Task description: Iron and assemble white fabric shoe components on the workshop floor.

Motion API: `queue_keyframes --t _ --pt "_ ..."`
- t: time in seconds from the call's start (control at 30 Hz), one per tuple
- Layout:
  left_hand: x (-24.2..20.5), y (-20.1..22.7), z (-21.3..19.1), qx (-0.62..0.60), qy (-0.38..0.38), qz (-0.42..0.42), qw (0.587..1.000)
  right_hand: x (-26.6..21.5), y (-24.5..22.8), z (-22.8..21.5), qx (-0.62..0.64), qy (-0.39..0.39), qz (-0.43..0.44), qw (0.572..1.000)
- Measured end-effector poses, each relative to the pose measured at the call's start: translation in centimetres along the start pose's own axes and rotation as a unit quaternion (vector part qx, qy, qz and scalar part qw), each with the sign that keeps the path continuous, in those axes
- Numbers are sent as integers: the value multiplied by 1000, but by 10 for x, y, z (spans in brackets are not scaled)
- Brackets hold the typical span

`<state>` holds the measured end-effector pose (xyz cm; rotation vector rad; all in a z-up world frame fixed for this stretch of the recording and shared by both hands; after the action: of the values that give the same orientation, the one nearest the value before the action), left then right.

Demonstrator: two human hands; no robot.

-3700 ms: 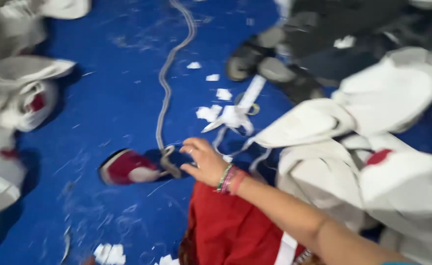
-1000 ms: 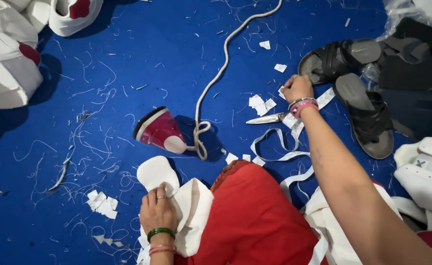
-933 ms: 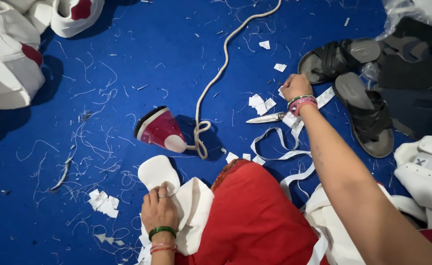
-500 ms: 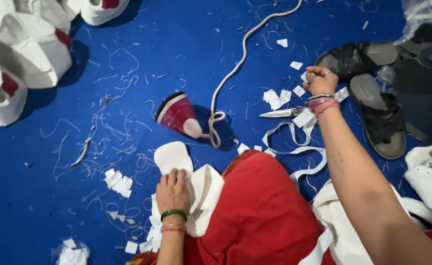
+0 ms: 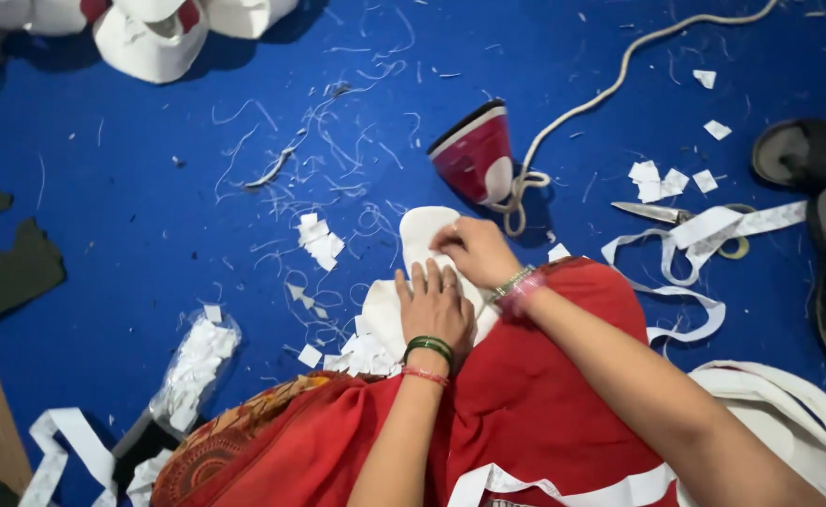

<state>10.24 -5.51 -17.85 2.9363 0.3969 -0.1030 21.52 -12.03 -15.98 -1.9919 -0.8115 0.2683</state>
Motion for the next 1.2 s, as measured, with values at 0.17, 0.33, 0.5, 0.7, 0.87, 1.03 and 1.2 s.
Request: queue_keyframes --t 0.17,0.33,0.5,0.7,0.87,1.03,1.2 --pt "13 -10 3 -57 1 -12 998 44 41 36 -52 35 1 998" --pt "34 -17 7 -128 53 -83 987 44 49 32 -82 71 42 993" --pt "45 -20 10 -124 30 -143 981 44 42 30 -73 68 71 992" --pt "48 -23 9 -120 -3 -170 978 0 6 -10 -126 8 119 985" --pt "47 -22 3 -124 -24 -176 976 -40 32 -61 -163 139 162 963" --pt "48 -22 8 -117 -32 -182 976 8 21 -77 -281 240 -32 929" --pt "45 -23 5 -113 -21 -178 977 50 -29 -87 -141 108 -20 984"
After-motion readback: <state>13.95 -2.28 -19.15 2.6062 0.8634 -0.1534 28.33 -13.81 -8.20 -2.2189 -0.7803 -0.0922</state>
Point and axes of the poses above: each hand's wrist, its own x-axis towards the middle knuckle, its own z-axis out of the palm, y = z × x, the point moved 7 cm from there along x, towards the middle knuckle, and after that the axes turned 8 degrees about -z, right-handed, at the moved point
